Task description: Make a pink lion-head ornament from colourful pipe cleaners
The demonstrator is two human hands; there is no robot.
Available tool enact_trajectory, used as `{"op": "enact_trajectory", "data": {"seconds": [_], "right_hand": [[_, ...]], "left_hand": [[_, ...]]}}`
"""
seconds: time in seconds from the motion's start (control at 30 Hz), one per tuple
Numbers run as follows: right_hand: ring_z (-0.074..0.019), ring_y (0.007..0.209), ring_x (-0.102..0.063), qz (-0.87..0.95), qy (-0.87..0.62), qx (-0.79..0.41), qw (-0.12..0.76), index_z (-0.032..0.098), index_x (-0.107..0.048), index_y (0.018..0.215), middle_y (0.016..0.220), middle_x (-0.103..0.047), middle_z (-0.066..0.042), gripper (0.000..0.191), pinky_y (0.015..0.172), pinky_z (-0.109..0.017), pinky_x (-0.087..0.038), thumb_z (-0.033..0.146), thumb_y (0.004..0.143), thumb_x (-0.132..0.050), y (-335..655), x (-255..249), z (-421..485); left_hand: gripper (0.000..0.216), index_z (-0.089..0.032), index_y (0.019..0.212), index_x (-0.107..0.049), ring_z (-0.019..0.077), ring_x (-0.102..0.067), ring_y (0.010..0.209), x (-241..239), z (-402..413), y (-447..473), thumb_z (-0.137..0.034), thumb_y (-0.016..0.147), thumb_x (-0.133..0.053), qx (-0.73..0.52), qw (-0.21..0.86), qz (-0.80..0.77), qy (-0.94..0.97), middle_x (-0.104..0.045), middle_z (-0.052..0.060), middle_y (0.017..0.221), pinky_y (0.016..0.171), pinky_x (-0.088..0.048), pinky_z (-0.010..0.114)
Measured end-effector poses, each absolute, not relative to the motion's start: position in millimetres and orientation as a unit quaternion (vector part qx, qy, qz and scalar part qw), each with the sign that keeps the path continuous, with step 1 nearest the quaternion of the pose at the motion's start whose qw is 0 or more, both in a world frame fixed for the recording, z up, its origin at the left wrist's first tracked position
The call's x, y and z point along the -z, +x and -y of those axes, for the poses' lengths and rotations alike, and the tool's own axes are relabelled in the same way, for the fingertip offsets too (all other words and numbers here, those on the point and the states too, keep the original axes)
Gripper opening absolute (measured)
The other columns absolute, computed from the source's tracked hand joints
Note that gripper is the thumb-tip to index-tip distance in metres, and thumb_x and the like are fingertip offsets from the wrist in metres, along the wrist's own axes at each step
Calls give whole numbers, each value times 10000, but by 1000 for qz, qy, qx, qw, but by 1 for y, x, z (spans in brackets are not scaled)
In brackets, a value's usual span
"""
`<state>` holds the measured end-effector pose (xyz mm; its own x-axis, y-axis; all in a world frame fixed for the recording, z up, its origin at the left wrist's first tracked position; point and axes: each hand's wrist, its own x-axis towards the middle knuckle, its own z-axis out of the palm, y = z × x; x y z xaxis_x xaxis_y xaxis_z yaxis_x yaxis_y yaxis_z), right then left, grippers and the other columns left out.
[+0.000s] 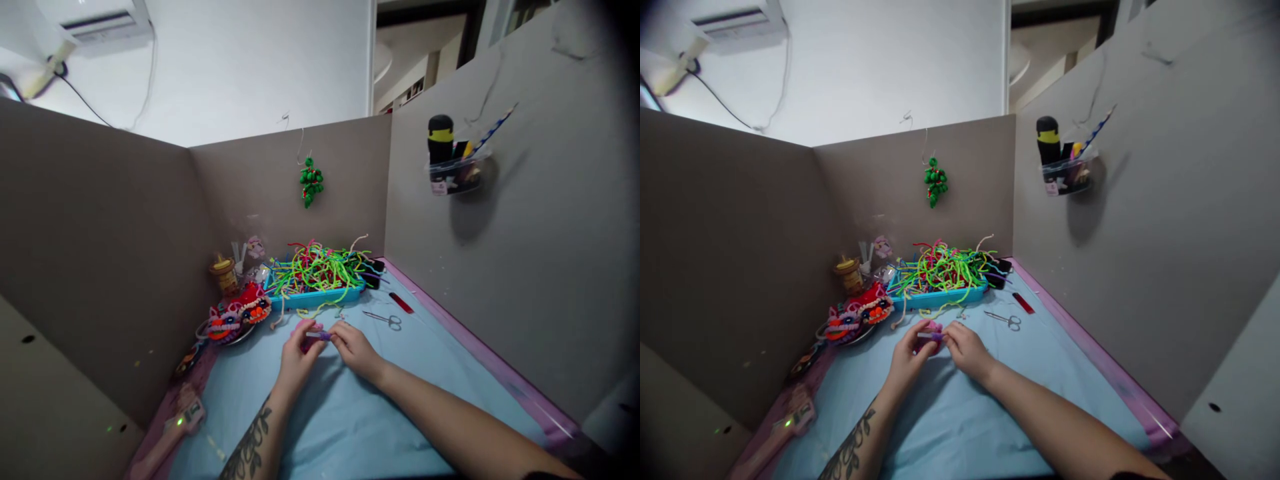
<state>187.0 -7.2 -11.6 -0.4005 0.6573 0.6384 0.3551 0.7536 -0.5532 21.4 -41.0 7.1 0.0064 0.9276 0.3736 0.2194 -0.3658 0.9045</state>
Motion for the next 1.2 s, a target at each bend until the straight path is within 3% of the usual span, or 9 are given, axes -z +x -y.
{"op": "enact_trajectory", "data": {"seconds": [0.13, 0.27, 0.4, 0.57, 1.0, 1.2], "right_hand": [[-168, 719, -525, 809, -318, -164, 466, 203, -547, 800, 748, -537, -26, 205, 663, -286, -420, 208, 929, -387, 188, 12, 6], [-182, 743, -525, 796, -330, -157, 483, 205, -545, 820, 756, -547, -34, 203, 735, -321, -430, 219, 932, -377, 187, 12, 4], [-198, 780, -525, 787, -345, -148, 490, 200, -550, 824, 774, -557, -42, 169, 770, -345, -428, 204, 913, -407, 187, 11, 5], [-194, 777, -525, 779, -353, -161, 493, 198, -555, 810, 774, -550, -34, 91, 703, -308, -426, 162, 860, -488, 186, 7, 8], [-167, 716, -484, 749, -370, -196, 513, 197, -511, 732, 737, -496, -5, 130, 643, -277, -385, 70, 747, -536, 184, 10, 7], [-156, 687, -467, 743, -370, -203, 519, 192, -487, 698, 721, -479, 2, 148, 614, -263, -364, 53, 722, -534, 182, 10, 8]], "left_hand": [[214, -158, 954, -673, 175, -650, 755, -6, 40, 19, -257, 808, -552, -522, 290, -476, 646, -710, 63, 863, 725, -514, 296], [184, -151, 838, -686, 160, -618, 659, -6, 41, 19, -272, 811, -551, -511, 285, -477, 656, -683, 37, 717, 651, -499, 271], [193, -151, 866, -683, 162, -625, 665, -6, 41, 21, -287, 810, -558, -521, 329, -458, 641, -689, 44, 737, 639, -504, 267], [221, -143, 889, -682, 176, -638, 720, -6, 41, 21, -305, 820, -547, -528, 336, -453, 636, -702, 62, 789, 690, -507, 284], [237, -142, 917, -710, 205, -654, 726, 1, 37, 18, -292, 764, -609, -522, 351, -463, 625, -724, 90, 830, 683, -517, 308], [182, -188, 863, -746, 231, -636, 907, -7, 39, 17, -279, 762, -624, -534, 285, -448, 658, -712, 103, 942, 840, -490, 353]]}}
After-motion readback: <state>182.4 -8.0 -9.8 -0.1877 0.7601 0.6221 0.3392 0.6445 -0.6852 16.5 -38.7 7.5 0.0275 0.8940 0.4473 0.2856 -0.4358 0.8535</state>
